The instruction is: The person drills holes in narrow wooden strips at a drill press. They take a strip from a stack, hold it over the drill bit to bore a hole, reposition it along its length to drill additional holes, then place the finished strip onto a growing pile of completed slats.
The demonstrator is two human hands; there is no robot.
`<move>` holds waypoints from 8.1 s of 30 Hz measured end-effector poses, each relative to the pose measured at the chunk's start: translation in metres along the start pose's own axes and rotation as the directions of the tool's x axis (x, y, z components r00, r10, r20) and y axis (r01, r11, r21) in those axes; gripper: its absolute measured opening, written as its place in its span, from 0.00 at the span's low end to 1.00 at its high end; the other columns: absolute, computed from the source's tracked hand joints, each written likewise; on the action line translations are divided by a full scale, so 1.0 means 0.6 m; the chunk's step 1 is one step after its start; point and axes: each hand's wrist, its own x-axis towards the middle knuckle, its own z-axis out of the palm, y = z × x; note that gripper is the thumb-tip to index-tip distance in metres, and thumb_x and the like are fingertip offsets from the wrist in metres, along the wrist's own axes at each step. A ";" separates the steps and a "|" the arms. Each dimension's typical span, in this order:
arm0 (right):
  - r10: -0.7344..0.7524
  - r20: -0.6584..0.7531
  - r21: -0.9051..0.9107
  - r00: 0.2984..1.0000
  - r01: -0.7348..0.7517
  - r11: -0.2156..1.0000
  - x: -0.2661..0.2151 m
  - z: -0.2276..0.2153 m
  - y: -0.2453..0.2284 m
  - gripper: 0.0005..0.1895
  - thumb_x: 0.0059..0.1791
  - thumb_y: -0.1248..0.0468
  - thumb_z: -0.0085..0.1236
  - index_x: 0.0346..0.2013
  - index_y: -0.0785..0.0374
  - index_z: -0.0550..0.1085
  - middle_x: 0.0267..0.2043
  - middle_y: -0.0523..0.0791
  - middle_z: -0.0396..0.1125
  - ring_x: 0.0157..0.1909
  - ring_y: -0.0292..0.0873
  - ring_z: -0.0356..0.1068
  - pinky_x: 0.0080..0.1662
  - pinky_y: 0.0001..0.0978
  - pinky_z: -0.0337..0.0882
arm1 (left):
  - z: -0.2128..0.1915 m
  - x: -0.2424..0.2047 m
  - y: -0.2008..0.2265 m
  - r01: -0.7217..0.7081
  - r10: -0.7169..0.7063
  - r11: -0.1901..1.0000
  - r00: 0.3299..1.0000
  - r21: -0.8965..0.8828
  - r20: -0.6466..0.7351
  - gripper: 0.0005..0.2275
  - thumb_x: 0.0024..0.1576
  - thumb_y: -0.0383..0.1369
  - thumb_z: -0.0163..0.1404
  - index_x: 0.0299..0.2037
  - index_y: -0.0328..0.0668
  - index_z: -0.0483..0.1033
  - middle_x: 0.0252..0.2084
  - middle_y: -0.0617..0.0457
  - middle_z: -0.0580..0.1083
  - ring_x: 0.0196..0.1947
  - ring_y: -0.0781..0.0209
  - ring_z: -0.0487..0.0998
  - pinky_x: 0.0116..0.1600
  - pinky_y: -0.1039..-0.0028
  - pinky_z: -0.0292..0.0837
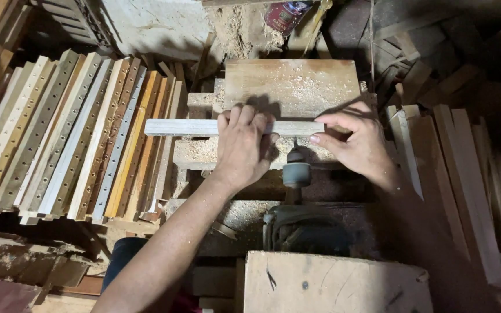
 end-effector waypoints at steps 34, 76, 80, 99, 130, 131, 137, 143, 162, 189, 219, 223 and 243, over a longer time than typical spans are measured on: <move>-0.058 0.045 -0.002 0.997 0.058 0.998 0.016 0.015 -0.006 0.15 0.44 0.63 0.74 0.44 0.59 0.83 0.34 0.48 0.76 0.44 0.57 0.73 0.48 0.47 0.73 | 0.003 0.005 -0.004 0.008 -0.008 1.000 1.000 0.007 -0.004 0.13 0.57 0.42 0.56 0.46 0.46 0.78 0.42 0.53 0.68 0.47 0.57 0.61 0.53 0.65 0.52; 0.433 0.600 0.327 0.673 -0.700 0.634 0.275 0.306 -0.398 0.19 0.54 0.51 0.62 0.44 0.66 0.76 0.36 0.44 0.72 0.31 0.34 0.71 0.35 0.26 0.76 | -0.188 -0.216 -0.202 0.501 -0.463 0.862 0.726 -0.070 -0.509 0.20 0.47 0.34 0.61 0.46 0.36 0.70 0.41 0.45 0.68 0.41 0.42 0.74 0.44 0.60 0.71; 0.373 0.629 0.354 0.682 -0.679 0.643 0.318 0.461 -0.393 0.18 0.54 0.51 0.61 0.42 0.64 0.76 0.33 0.42 0.70 0.30 0.31 0.69 0.32 0.20 0.74 | -0.191 -0.249 -0.313 0.670 -0.590 0.743 0.643 -0.015 -0.489 0.22 0.40 0.32 0.64 0.46 0.36 0.72 0.41 0.45 0.69 0.42 0.45 0.74 0.45 0.63 0.70; 0.247 0.616 0.103 0.748 -0.387 0.916 0.326 0.405 -0.412 0.17 0.49 0.56 0.61 0.43 0.66 0.81 0.25 0.51 0.72 0.26 0.37 0.72 0.29 0.23 0.74 | -0.248 -0.241 -0.283 0.576 -0.481 0.817 0.679 -0.002 -0.554 0.19 0.46 0.38 0.64 0.45 0.43 0.75 0.47 0.47 0.68 0.54 0.46 0.65 0.64 0.53 0.51; 0.754 -0.316 -0.293 0.577 -0.815 0.501 -0.336 -0.261 0.028 0.19 0.45 0.44 0.65 0.47 0.46 0.82 0.43 0.46 0.77 0.49 0.53 0.76 0.48 0.45 0.76 | -0.065 0.082 0.408 -0.573 0.241 0.778 0.650 0.257 0.721 0.22 0.60 0.45 0.50 0.59 0.41 0.74 0.55 0.42 0.76 0.61 0.42 0.74 0.63 0.54 0.69; 0.800 -0.293 -0.259 0.524 -0.849 0.461 -0.327 -0.267 0.013 0.23 0.45 0.42 0.63 0.49 0.48 0.81 0.46 0.48 0.77 0.53 0.56 0.75 0.52 0.48 0.74 | -0.051 0.083 0.414 -0.576 0.197 0.767 0.631 0.283 0.750 0.22 0.62 0.45 0.48 0.61 0.41 0.73 0.55 0.41 0.76 0.61 0.40 0.75 0.64 0.50 0.68; 0.874 -0.215 -0.269 0.435 -0.887 0.375 -0.331 -0.267 0.012 0.30 0.45 0.34 0.57 0.53 0.46 0.80 0.48 0.48 0.77 0.57 0.57 0.73 0.56 0.49 0.73 | -0.012 0.078 0.457 -0.546 0.134 0.797 0.577 0.259 0.806 0.23 0.64 0.45 0.46 0.67 0.44 0.66 0.60 0.38 0.73 0.66 0.37 0.69 0.70 0.38 0.52; 0.835 -0.240 -0.280 0.495 -0.859 0.428 -0.340 -0.273 0.052 0.25 0.49 0.38 0.54 0.51 0.47 0.80 0.45 0.50 0.78 0.55 0.56 0.74 0.56 0.50 0.72 | -0.044 0.073 0.481 -0.555 0.111 0.777 0.587 0.298 0.802 0.26 0.64 0.47 0.44 0.69 0.43 0.63 0.63 0.40 0.71 0.69 0.39 0.66 0.71 0.34 0.40; 0.093 -0.189 -0.220 0.978 -0.135 0.966 -0.139 -0.169 -0.019 0.15 0.45 0.64 0.71 0.47 0.51 0.82 0.41 0.44 0.78 0.47 0.52 0.75 0.50 0.45 0.75 | -0.117 0.047 0.046 -0.121 0.139 0.984 0.980 -0.130 0.139 0.21 0.46 0.22 0.59 0.51 0.35 0.71 0.48 0.38 0.73 0.51 0.33 0.78 0.56 0.54 0.77; -0.013 -0.144 -0.267 0.989 -0.027 0.963 -0.006 -0.021 -0.024 0.21 0.41 0.54 0.77 0.44 0.55 0.82 0.44 0.43 0.77 0.52 0.52 0.72 0.55 0.45 0.62 | 0.025 0.027 -0.031 -0.096 0.095 0.994 0.995 -0.050 -0.018 0.14 0.59 0.46 0.51 0.51 0.53 0.76 0.44 0.58 0.72 0.51 0.58 0.68 0.57 0.64 0.57; 0.008 -0.117 -0.202 0.993 -0.032 0.979 -0.010 -0.029 -0.012 0.19 0.39 0.57 0.80 0.41 0.58 0.83 0.37 0.45 0.75 0.48 0.55 0.72 0.54 0.46 0.62 | -0.010 0.022 -0.001 -0.190 0.191 0.974 0.982 -0.123 -0.001 0.12 0.63 0.41 0.49 0.49 0.42 0.78 0.45 0.52 0.75 0.48 0.57 0.68 0.51 0.69 0.59; -0.005 -0.116 -0.209 0.993 -0.019 0.978 -0.011 -0.027 -0.008 0.19 0.39 0.58 0.81 0.40 0.59 0.83 0.37 0.46 0.75 0.47 0.56 0.72 0.53 0.47 0.62 | -0.021 0.019 0.005 -0.191 0.191 0.974 0.982 -0.125 -0.015 0.12 0.63 0.41 0.50 0.48 0.42 0.77 0.44 0.52 0.75 0.48 0.57 0.68 0.52 0.69 0.60; 0.021 -0.172 -0.251 0.985 -0.064 0.966 0.001 -0.006 -0.034 0.20 0.39 0.54 0.80 0.41 0.56 0.83 0.35 0.44 0.73 0.47 0.53 0.71 0.53 0.45 0.62 | 0.007 0.032 0.001 -0.052 0.052 0.999 0.993 -0.006 0.104 0.15 0.59 0.37 0.54 0.53 0.39 0.75 0.49 0.48 0.73 0.51 0.55 0.66 0.53 0.68 0.60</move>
